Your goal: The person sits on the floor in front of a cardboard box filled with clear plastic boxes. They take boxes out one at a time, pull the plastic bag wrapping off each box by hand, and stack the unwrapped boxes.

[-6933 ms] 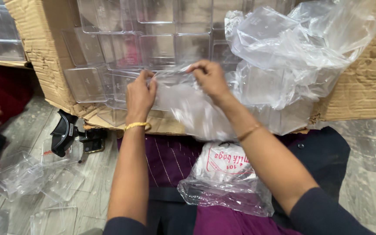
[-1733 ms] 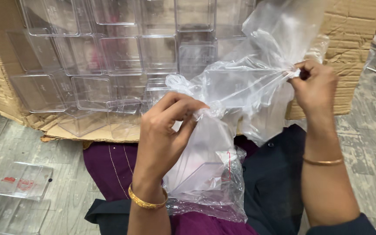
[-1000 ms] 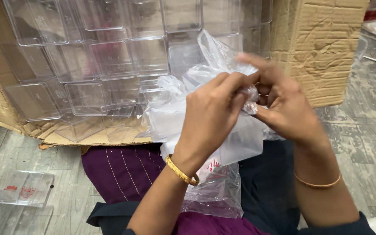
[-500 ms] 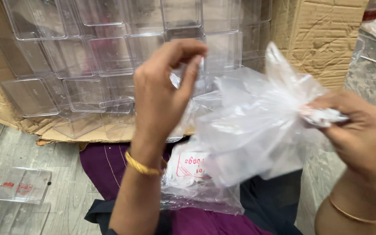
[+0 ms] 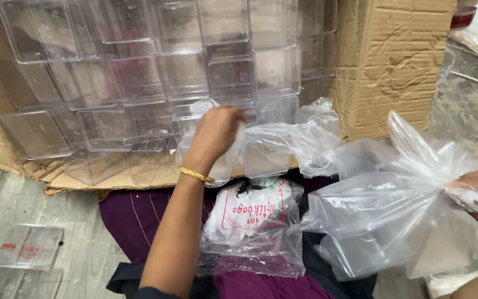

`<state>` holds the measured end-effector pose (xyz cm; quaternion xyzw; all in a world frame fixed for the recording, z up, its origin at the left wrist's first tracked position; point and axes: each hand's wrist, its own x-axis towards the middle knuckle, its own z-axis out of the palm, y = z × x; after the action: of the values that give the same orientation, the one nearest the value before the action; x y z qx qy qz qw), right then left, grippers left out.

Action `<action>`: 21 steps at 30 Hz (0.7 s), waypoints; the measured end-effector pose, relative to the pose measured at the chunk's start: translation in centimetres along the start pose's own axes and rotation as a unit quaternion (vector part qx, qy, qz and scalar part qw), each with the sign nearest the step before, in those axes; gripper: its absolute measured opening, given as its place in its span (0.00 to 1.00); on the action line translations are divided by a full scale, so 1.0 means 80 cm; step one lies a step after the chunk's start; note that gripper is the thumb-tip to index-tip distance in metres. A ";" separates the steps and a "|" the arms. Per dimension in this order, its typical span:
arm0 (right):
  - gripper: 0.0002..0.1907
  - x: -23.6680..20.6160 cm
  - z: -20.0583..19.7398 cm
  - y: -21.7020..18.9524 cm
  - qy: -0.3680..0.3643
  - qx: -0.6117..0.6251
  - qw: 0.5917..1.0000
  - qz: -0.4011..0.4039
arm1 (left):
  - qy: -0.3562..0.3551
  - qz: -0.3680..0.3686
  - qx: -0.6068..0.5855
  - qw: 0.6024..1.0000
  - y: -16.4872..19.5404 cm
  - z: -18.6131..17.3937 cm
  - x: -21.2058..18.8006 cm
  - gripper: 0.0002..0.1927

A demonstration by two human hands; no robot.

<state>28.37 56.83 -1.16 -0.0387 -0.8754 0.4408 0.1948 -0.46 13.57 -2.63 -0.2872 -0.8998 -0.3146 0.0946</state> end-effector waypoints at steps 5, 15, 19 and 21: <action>0.06 -0.007 -0.004 0.012 -0.002 0.029 0.999 0.024 | -0.056 0.099 -0.087 0.990 0.049 0.054 0.045 0.12; 0.07 -0.026 -0.029 0.021 -0.001 -0.089 0.993 -0.076 | -0.055 0.151 -0.067 0.985 0.079 0.116 0.095 0.07; 0.06 -0.026 0.005 -0.020 0.033 -0.007 0.999 0.016 | -0.088 0.212 -0.159 0.960 0.089 0.043 0.087 0.07; 0.12 -0.020 0.024 -0.051 0.039 -0.071 0.996 0.026 | -0.083 0.269 -0.181 0.942 0.120 0.023 0.080 0.07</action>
<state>29.58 52.51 0.52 -0.0929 -0.8949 0.3805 0.2140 -0.13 23.76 3.05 -0.5561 -0.7215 -0.4099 0.0470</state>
